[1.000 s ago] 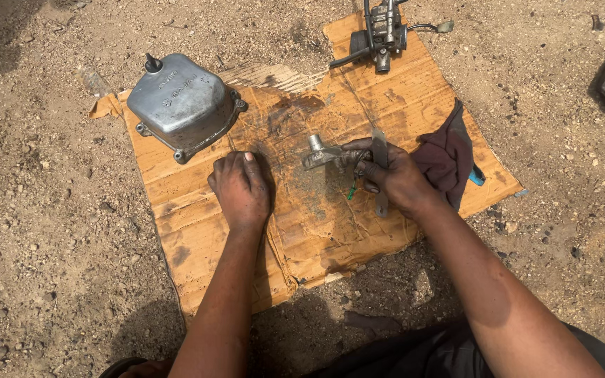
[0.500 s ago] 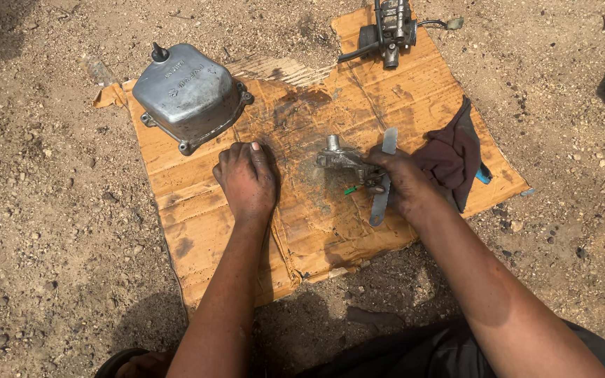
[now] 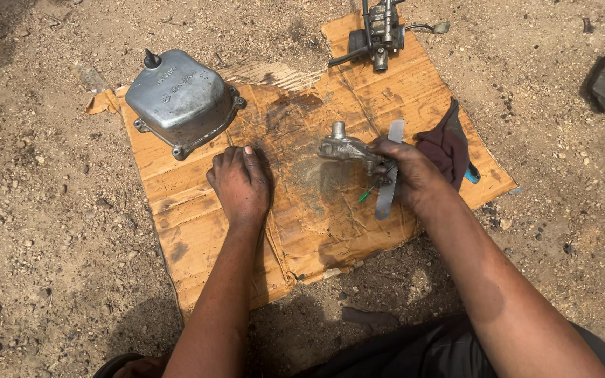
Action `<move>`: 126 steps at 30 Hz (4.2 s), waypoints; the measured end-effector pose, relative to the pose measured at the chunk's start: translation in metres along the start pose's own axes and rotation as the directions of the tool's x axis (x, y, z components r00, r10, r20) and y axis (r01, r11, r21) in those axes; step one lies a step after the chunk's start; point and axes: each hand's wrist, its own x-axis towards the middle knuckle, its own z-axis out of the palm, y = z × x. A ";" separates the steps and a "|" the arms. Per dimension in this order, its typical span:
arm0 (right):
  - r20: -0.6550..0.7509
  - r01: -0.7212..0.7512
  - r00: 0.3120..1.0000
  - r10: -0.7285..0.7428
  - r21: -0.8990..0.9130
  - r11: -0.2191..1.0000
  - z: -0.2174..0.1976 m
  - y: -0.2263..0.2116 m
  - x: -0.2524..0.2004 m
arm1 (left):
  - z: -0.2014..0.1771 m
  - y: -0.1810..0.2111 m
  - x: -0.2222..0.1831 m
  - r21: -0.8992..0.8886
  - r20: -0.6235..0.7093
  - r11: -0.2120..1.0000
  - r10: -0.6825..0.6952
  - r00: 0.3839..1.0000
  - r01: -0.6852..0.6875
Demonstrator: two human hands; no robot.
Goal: The person cleans and disassembles a mechanical component on a piece of cardboard on the ground using a metal scraper and a small screwdriver.
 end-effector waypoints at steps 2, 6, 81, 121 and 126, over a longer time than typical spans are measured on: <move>-0.054 -0.084 0.995 0.084 -0.001 0.996 0.002 0.001 0.005 | -0.006 0.002 0.002 -0.024 -0.064 0.999 0.039 0.997 -0.040; 0.071 -0.049 0.997 0.039 0.141 0.989 -0.001 -0.002 0.005 | -0.014 0.014 0.002 -0.109 -0.024 0.989 0.098 0.995 -0.100; 0.248 0.342 0.807 -0.537 -0.936 0.083 0.085 -0.004 -0.072 | 0.022 0.066 -0.014 -0.852 0.522 0.059 0.034 0.852 0.520; -0.016 0.115 0.960 -0.278 -0.886 0.449 0.068 0.022 -0.036 | 0.041 0.080 -0.041 -0.854 0.483 0.207 -0.025 0.875 0.477; 0.300 0.250 0.682 -0.668 -0.953 -0.173 0.068 0.024 -0.040 | 0.038 0.086 -0.040 -0.814 0.506 0.318 -0.021 0.862 0.486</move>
